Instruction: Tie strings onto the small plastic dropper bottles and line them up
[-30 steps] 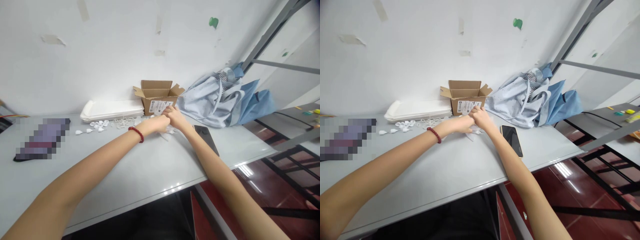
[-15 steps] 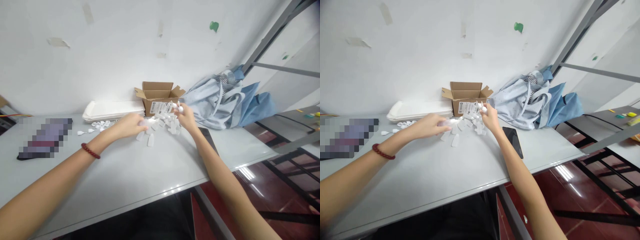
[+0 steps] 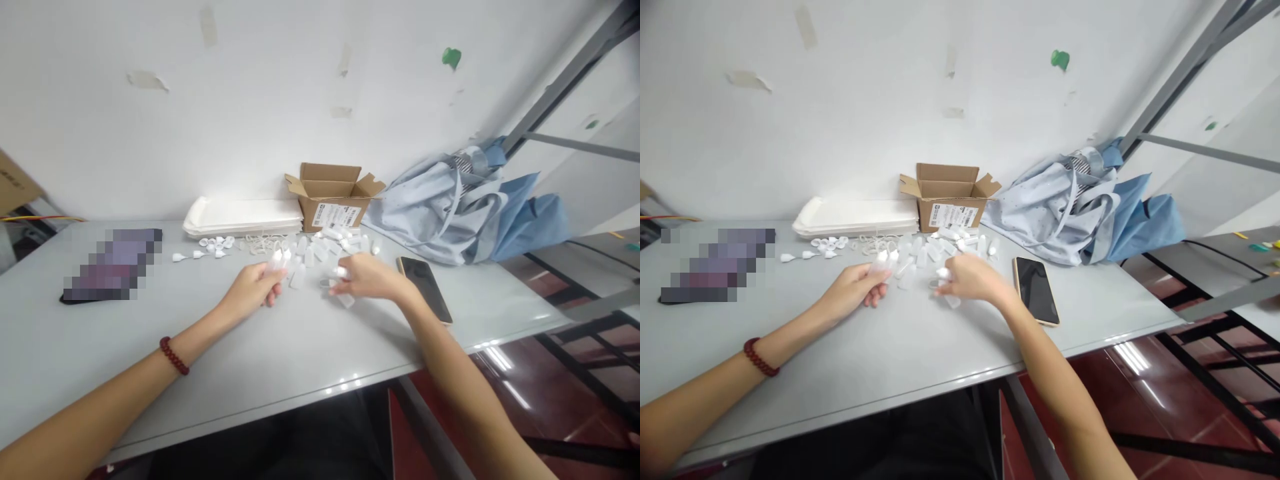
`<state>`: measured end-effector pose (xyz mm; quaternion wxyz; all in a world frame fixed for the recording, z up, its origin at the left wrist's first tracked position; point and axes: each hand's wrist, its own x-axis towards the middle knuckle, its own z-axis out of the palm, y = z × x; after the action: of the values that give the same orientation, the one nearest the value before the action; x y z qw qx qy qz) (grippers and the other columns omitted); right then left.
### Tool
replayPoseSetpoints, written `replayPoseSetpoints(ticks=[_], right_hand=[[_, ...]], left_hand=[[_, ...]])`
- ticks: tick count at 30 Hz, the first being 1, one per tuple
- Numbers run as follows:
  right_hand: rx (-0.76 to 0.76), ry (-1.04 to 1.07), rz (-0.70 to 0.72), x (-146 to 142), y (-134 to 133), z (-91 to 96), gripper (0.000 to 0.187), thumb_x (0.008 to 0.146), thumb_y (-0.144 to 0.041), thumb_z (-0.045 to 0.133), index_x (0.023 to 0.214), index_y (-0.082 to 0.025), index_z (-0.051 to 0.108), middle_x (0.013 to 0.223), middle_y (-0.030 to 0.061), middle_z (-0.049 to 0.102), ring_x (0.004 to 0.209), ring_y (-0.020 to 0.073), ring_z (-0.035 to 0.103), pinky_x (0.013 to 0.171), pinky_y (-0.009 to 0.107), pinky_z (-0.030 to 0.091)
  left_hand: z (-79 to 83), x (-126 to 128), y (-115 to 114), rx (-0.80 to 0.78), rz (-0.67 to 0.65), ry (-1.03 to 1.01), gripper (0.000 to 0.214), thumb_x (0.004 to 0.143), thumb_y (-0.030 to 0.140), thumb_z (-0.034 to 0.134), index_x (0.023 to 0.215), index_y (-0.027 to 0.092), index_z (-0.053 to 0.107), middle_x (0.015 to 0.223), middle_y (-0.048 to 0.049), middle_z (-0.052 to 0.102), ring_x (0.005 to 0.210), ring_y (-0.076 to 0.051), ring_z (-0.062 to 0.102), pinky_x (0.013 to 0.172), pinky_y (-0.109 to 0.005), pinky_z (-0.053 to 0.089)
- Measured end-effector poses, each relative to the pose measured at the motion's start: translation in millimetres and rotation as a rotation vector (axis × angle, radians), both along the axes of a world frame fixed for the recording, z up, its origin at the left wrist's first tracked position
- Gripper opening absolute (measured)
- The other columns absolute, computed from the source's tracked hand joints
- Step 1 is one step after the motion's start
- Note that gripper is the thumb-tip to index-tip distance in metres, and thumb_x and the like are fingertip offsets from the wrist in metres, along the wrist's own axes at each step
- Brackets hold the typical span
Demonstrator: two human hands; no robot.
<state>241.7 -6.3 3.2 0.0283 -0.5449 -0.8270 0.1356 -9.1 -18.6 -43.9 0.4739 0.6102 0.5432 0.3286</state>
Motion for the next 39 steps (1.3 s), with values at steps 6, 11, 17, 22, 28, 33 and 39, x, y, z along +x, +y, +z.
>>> replayPoseSetpoints(ticks=[6,11,17,22,28,33,39], right_hand=[[0.056,0.208,-0.037,-29.3,-9.9,-15.5,0.019,0.066,-0.023,0.064,0.082,-0.019,0.054,0.064,0.0008,0.055,0.056,0.0147,0.046,0.052,0.027,0.03],[-0.186,1.065,-0.106,-50.1,-10.2,-22.5,0.029,0.068,-0.035,0.069,0.087,-0.019,0.054,0.072,-0.0017,0.056,0.061,0.0126,0.05,0.058,0.027,0.041],[-0.533,1.446,0.054,-75.0,-20.2,-43.7,0.03,0.073,-0.043,0.072,0.082,-0.018,0.058,0.071,0.0002,0.058,0.061,0.0135,0.054,0.063,0.031,0.045],[-0.543,1.558,-0.028,-78.3,-21.9,-50.6,0.034,0.064,-0.032,0.081,0.09,-0.019,0.063,0.085,-0.0003,0.063,0.082,0.0139,0.059,0.079,0.029,0.048],[-0.654,1.537,0.024,-70.0,-14.3,-44.3,0.041,0.057,-0.021,0.083,0.094,-0.019,0.063,0.083,-0.0001,0.064,0.079,0.0157,0.062,0.071,0.03,0.052],[-0.433,1.353,-0.003,-63.7,-6.8,-42.5,0.037,0.055,-0.021,0.079,0.087,-0.017,0.061,0.079,-0.0004,0.061,0.068,0.0141,0.058,0.056,0.025,0.048],[-0.038,1.037,0.021,-64.6,-5.6,-48.5,0.034,0.055,-0.02,0.072,0.085,-0.019,0.055,0.073,-0.0045,0.055,0.067,0.0113,0.05,0.061,0.023,0.04]], left_hand=[[3.4,7.5,-12.1,-0.035,0.006,0.001,0.039,0.084,0.049,0.053,0.061,0.018,0.052,0.046,0.0025,0.051,0.043,-0.011,0.047,0.047,-0.023,0.036],[4.3,19.9,-24.5,-0.013,0.01,-0.145,0.036,0.086,0.051,0.049,0.073,0.018,0.053,0.054,0.0027,0.054,0.046,-0.011,0.048,0.047,-0.024,0.038],[6.9,30.3,-39.0,0.218,-0.017,0.08,0.04,0.095,0.048,0.033,0.098,0.017,0.057,0.072,-0.0022,0.061,0.065,-0.018,0.058,0.064,-0.033,0.048],[4.3,30.7,-42.9,0.383,-0.054,0.204,0.051,0.098,0.043,0.024,0.138,0.018,0.043,0.119,-0.0125,0.056,0.113,-0.026,0.053,0.099,-0.045,0.042],[7.1,16.8,-33.8,0.528,-0.157,0.382,0.046,0.097,0.037,0.034,0.139,0.022,0.045,0.146,-0.0118,0.036,0.134,-0.028,0.033,0.109,-0.047,0.033],[29.5,3.9,-23.0,0.579,-0.347,0.305,0.028,0.09,0.031,0.051,0.112,0.023,0.066,0.13,-0.0074,0.058,0.117,-0.025,0.053,0.086,-0.032,0.05],[18.2,0.0,-18.8,0.891,-0.109,0.444,0.023,0.093,0.024,0.047,0.083,0.015,0.066,0.076,-0.0048,0.066,0.068,-0.017,0.059,0.061,-0.028,0.045]])
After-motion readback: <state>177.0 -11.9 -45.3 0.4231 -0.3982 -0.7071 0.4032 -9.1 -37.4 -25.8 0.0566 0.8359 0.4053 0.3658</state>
